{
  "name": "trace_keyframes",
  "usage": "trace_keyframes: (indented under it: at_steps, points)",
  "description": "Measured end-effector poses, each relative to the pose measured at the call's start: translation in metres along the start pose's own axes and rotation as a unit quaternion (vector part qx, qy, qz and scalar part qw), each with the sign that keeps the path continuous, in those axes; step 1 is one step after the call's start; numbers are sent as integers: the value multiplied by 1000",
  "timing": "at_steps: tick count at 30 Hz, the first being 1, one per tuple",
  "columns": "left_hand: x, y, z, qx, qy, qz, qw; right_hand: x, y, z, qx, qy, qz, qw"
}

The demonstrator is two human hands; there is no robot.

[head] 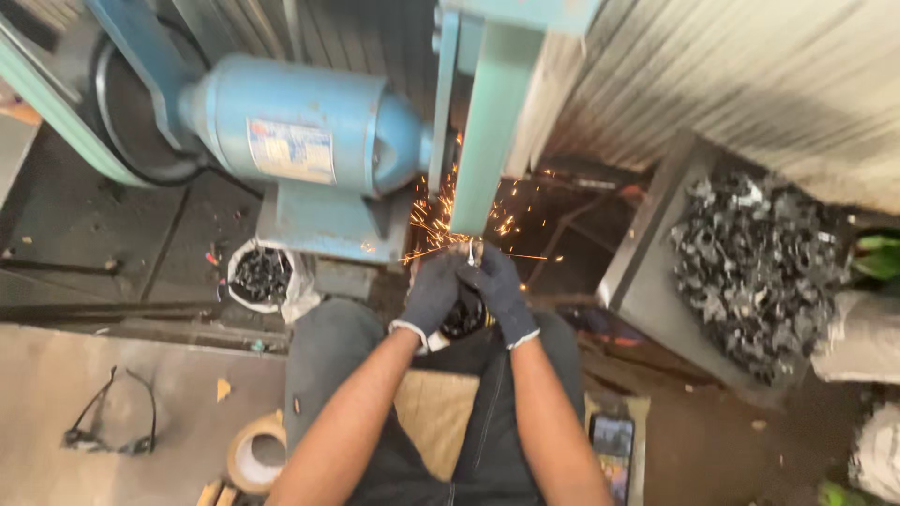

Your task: The person sits at a grinding station and repeatedly presses small metal parts against a belt grinder, creating sparks. They handle the parts one at a time, repositioning them to grind different edges, and place finished pieces into a nearby tray.

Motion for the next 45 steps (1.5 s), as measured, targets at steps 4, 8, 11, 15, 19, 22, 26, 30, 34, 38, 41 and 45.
trace_keyframes:
  at_steps: [4, 8, 11, 15, 19, 22, 26, 30, 34, 38, 41, 45]
  points:
    - [-19, -14, 18, 132, 40, 111, 984, -24, 13, 7, -92, -9, 85, 992]
    - [-33, -45, 22, 129, 90, 68, 985, -36, 17, 13, -254, -70, 68, 962]
    - [-36, -48, 24, 134, 86, 121, 980, -44, 26, 11, -66, -110, 189, 973]
    - [-31, -38, 14, 145, 89, 193, 966, -42, 5, 21, 1, -182, 63, 981]
    - [-12, -30, -1, 166, 1, 118, 979, -10, 4, 29, -51, -190, 111, 974]
    - [-8, -10, -19, -116, 86, 105, 984, 16, -2, 30, 22, -208, 88, 974]
    - [2, -10, -25, -135, 126, -32, 982, 36, 4, 25, 56, -223, 79, 970]
    - [3, -16, -27, -328, 118, 150, 925, 17, 20, 37, -96, -170, 149, 969]
    - [-31, -46, -3, 244, 73, 118, 960, -29, 16, 93, -182, -194, 106, 958]
    - [-49, -67, -3, 417, 105, 54, 901, -52, 45, 202, -453, -305, 151, 824]
    - [-48, -71, -16, 419, 179, 13, 890, -63, 54, 274, -683, -284, 14, 673]
    - [-49, -67, -34, 481, 281, 34, 830, -75, 59, 289, -807, -221, 35, 546]
Point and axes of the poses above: each hand's wrist, its own x-axis towards the middle knuckle, its own z-axis out of the back of the hand, y = z × x, the point moved 5 cm from there along x, towards the middle knuckle, and after that the axes turned 10 degrees about z, right-handed, at the moved point
